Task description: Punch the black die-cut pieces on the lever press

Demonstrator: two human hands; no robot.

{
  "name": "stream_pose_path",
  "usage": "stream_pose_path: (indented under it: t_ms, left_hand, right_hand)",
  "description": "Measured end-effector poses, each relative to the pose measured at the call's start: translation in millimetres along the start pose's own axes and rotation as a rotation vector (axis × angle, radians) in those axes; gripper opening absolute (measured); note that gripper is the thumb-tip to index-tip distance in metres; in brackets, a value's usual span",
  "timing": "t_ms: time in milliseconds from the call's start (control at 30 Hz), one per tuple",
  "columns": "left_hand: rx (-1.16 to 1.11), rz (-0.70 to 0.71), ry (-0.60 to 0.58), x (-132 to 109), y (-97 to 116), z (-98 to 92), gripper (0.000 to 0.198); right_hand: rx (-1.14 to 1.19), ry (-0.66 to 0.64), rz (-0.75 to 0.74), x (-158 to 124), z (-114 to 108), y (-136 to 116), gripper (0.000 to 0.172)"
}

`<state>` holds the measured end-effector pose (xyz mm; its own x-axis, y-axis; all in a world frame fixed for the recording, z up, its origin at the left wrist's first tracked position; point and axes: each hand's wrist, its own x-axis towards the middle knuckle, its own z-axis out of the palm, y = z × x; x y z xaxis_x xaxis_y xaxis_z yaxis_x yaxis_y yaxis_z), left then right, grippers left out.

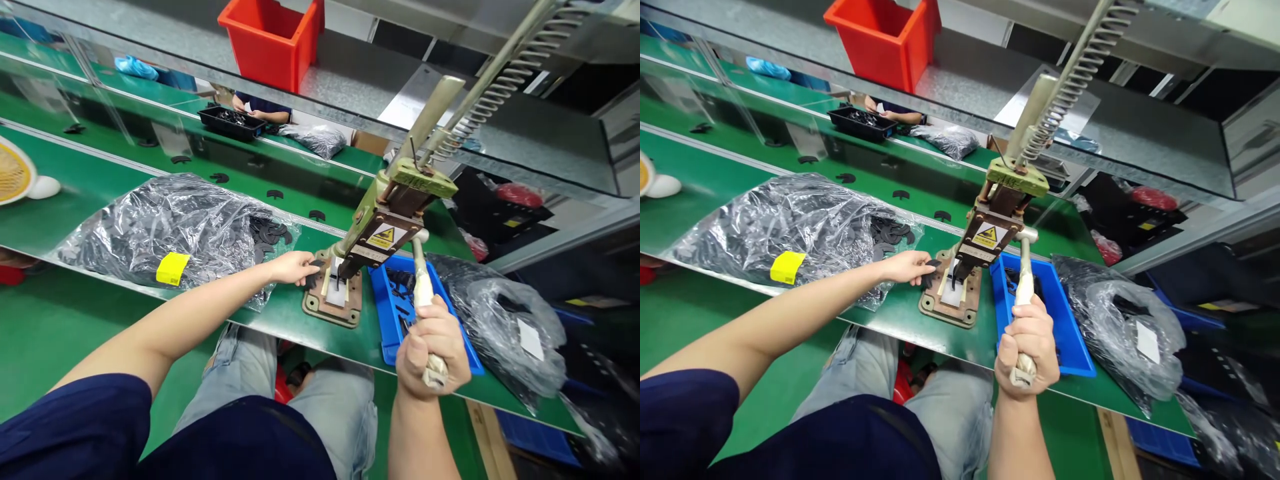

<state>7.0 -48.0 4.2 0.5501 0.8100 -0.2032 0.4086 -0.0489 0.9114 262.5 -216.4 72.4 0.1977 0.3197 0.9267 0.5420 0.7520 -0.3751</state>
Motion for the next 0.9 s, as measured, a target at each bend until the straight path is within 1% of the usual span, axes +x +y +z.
stream_pose_path:
  t_ms: [100, 200, 367, 467, 533, 633, 733, 800, 867, 900]
  left_hand:
    - [-0.032, 0.005, -0.019, 14, 11, 14.2, 0.027]
    - [0.024, 0.025, 0.000, 29, 10, 23.9, 0.021]
    - [0.148, 0.059, 0.042, 40, 3, 22.0, 0.020]
    - [0.146, 0.065, 0.059, 42, 3, 20.4, 0.019]
    - [0.080, 0.005, 0.031, 44, 5, 21.2, 0.019]
    - [-0.033, -0.123, -0.032, 49, 10, 22.6, 0.024]
    - [-0.085, -0.218, -0.061, 53, 15, 21.4, 0.027]
    - [-0.129, -0.285, -0.087, 56, 16, 20.1, 0.026]
    - [-0.193, -0.350, -0.110, 56, 17, 20.1, 0.024]
    - [-0.230, -0.374, -0.119, 56, 16, 21.0, 0.022]
  right_hand:
    - [-0.001, -0.008, -0.001, 0, -1, 0, 0.021]
    - [-0.007, -0.035, 0.002, 0, -3, -2, 0.019]
    - [-0.013, -0.025, 0.004, 0, -2, -4, 0.020]
    - [-0.012, 0.004, 0.023, -1, 1, -5, 0.022]
    - [-0.007, 0.026, 0.034, -1, 3, -5, 0.022]
    - [0.000, 0.040, 0.032, -2, 4, -3, 0.023]
    - [0.005, 0.038, 0.021, -5, 3, -1, 0.023]
    - [0.005, 0.039, 0.012, -5, 2, -1, 0.024]
    - [0.017, 0.047, 0.011, 2, 4, -3, 0.024]
    - [0.036, 0.056, 0.011, 11, 5, -4, 0.021]
